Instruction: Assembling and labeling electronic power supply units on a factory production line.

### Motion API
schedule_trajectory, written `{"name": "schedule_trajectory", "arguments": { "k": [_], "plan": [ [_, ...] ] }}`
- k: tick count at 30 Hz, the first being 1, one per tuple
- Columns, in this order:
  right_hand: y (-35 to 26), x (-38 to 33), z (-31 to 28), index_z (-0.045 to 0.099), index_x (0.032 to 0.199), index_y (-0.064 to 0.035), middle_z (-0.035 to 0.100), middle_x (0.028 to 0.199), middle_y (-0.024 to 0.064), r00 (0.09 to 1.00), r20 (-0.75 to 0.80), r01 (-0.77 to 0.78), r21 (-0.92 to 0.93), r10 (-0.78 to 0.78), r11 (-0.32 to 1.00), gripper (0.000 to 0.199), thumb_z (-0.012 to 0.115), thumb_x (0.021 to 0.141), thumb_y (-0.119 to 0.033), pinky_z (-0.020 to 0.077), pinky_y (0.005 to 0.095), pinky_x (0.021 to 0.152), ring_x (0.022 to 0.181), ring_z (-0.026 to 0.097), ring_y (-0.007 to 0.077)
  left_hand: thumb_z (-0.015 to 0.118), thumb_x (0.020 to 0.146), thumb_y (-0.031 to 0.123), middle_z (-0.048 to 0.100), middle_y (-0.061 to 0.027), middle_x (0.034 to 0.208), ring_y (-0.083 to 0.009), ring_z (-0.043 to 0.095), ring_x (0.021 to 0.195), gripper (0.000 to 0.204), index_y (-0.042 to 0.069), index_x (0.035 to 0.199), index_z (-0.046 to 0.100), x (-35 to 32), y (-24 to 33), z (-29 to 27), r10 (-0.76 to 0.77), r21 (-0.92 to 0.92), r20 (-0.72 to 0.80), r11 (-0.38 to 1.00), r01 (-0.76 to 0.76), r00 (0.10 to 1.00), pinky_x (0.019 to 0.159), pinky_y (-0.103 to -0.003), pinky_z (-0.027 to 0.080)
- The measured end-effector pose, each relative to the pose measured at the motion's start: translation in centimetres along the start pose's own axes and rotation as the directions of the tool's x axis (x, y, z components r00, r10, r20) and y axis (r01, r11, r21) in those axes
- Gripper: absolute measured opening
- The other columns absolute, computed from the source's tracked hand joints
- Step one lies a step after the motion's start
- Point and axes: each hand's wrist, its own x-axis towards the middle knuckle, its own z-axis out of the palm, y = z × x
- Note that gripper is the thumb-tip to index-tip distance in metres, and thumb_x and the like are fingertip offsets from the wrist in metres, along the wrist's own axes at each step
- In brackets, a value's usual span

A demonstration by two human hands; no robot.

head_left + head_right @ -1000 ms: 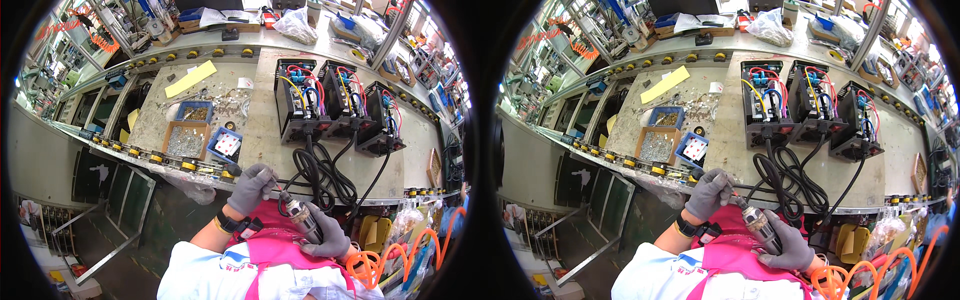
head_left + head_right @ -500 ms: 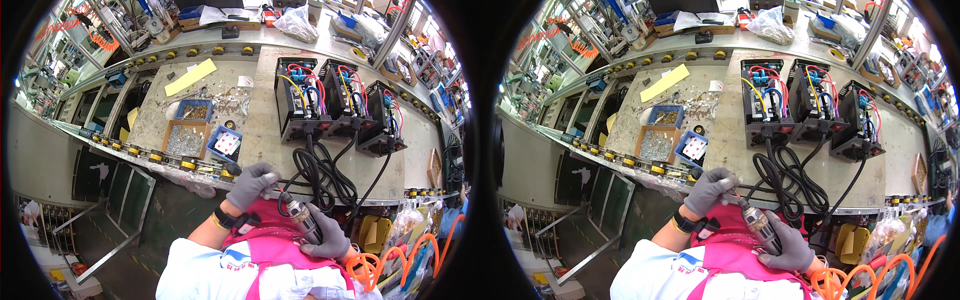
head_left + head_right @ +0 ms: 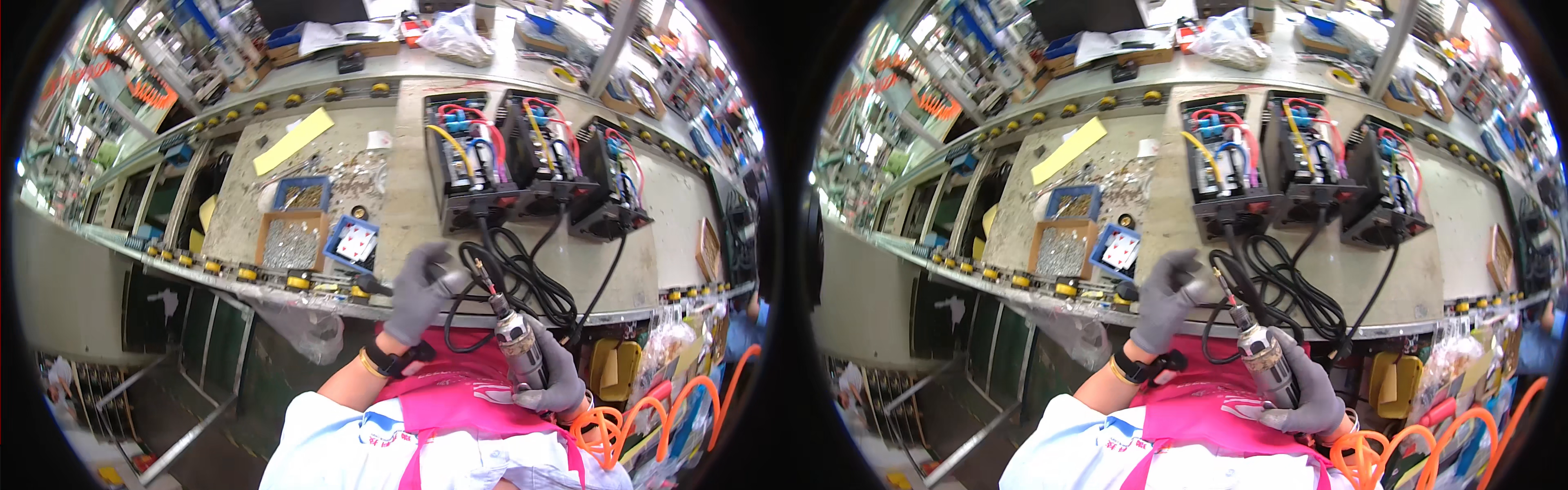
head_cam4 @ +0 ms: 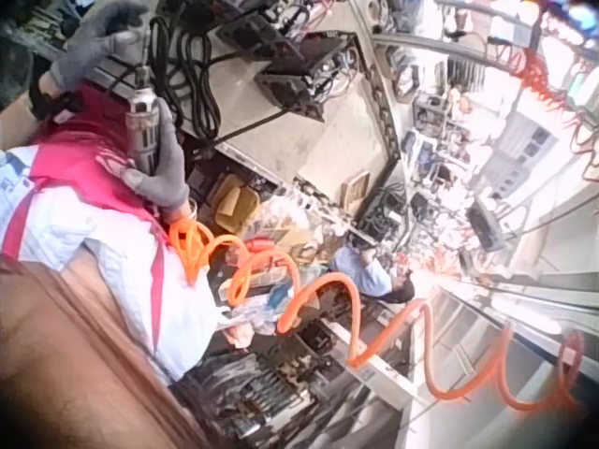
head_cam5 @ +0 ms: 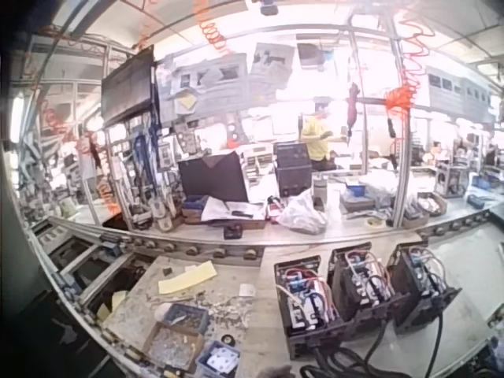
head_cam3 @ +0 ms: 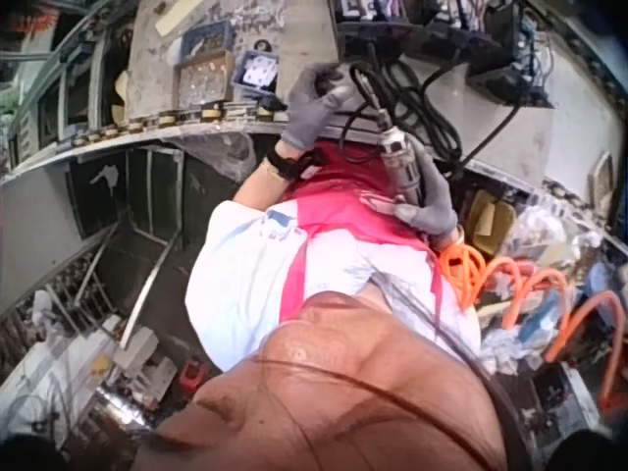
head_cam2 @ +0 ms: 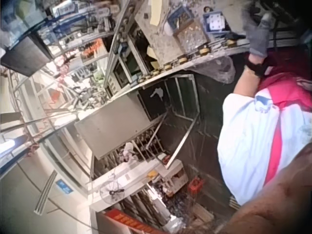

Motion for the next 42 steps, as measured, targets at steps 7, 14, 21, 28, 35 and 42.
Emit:
{"name": "schedule_trajectory", "arguments": {
  "k": [7,14,21,28,35,42],
  "plan": [
    [-0.9,-1.8,-1.2,0.019,0.147,0.0072,0.051,0.132,0.0143,0.996,-0.001,0.084,0.008,-0.084,0.996,0.107,0.083,0.067,-0.023,0.0331,0.0307,0.104,0.120,0.049,0.0192,0.081,0.067,0.006,0.060,-0.0095,0.113,-0.0201,0.060,0.101,0.070,0.001,0.129,0.048,5.4,-1.9,1.5,0.349,0.506,-0.093,0.823,-0.258,0.932,0.087,-0.034,0.051],
    [-0.4,-2.9,-1.9,0.019,0.147,0.0078,0.047,0.136,0.0149,0.988,0.014,0.153,0.047,-0.154,0.987,0.104,0.081,0.069,-0.022,0.0307,0.0299,0.106,0.123,0.046,0.0176,0.084,0.062,0.006,0.061,-0.0128,0.103,-0.0243,0.063,0.093,0.062,-0.001,0.116,0.053,6.1,-1.5,2.4,0.264,0.413,-0.124,0.890,-0.193,0.956,0.084,-0.035,0.051],
    [0.3,-0.6,-2.2,0.019,0.148,0.0040,0.052,0.132,0.0159,0.986,0.014,0.167,-0.191,-0.167,0.967,0.104,0.081,0.071,-0.030,0.0359,0.0298,0.102,0.118,0.050,0.0179,0.082,0.070,0.014,0.061,-0.0116,0.107,-0.0190,0.060,0.097,0.063,-0.003,0.121,0.049,1.9,-1.0,4.6,0.301,0.440,-0.035,0.861,-0.256,0.953,0.088,-0.033,0.048],
    [0.3,1.7,-1.8,0.020,0.148,0.0043,0.053,0.129,0.0194,0.992,-0.008,0.115,-0.282,-0.122,0.952,0.103,0.080,0.071,-0.031,0.0362,0.0319,0.102,0.119,0.052,0.0240,0.071,0.080,0.010,0.061,-0.0111,0.104,-0.0203,0.060,0.097,0.040,-0.001,0.116,0.057,2.3,-1.0,3.2,0.176,0.141,-0.014,0.975,-0.173,0.984,0.087,-0.033,0.049],
    [-0.3,2.4,-2.2,0.020,0.148,0.0032,0.052,0.130,0.0207,0.993,-0.019,0.106,-0.328,-0.119,0.939,0.105,0.080,0.070,-0.031,0.0373,0.0317,0.101,0.120,0.053,0.0254,0.070,0.081,0.010,0.063,-0.0118,0.104,-0.0205,0.062,0.094,0.040,0.000,0.117,0.057,2.4,-0.3,2.6,0.228,0.268,-0.008,0.938,-0.218,0.974,0.084,-0.033,0.050],
    [-1.1,3.0,-2.7,0.020,0.148,0.0022,0.053,0.128,0.0206,0.998,-0.007,0.050,-0.322,-0.055,0.945,0.106,0.080,0.069,-0.034,0.0367,0.0321,0.102,0.121,0.052,0.0259,0.067,0.085,0.008,0.063,-0.0087,0.103,-0.0155,0.061,0.093,0.035,0.000,0.118,0.056,3.3,1.2,1.4,0.236,0.194,-0.013,0.954,-0.229,0.972,0.084,-0.029,0.050]
  ]
}}
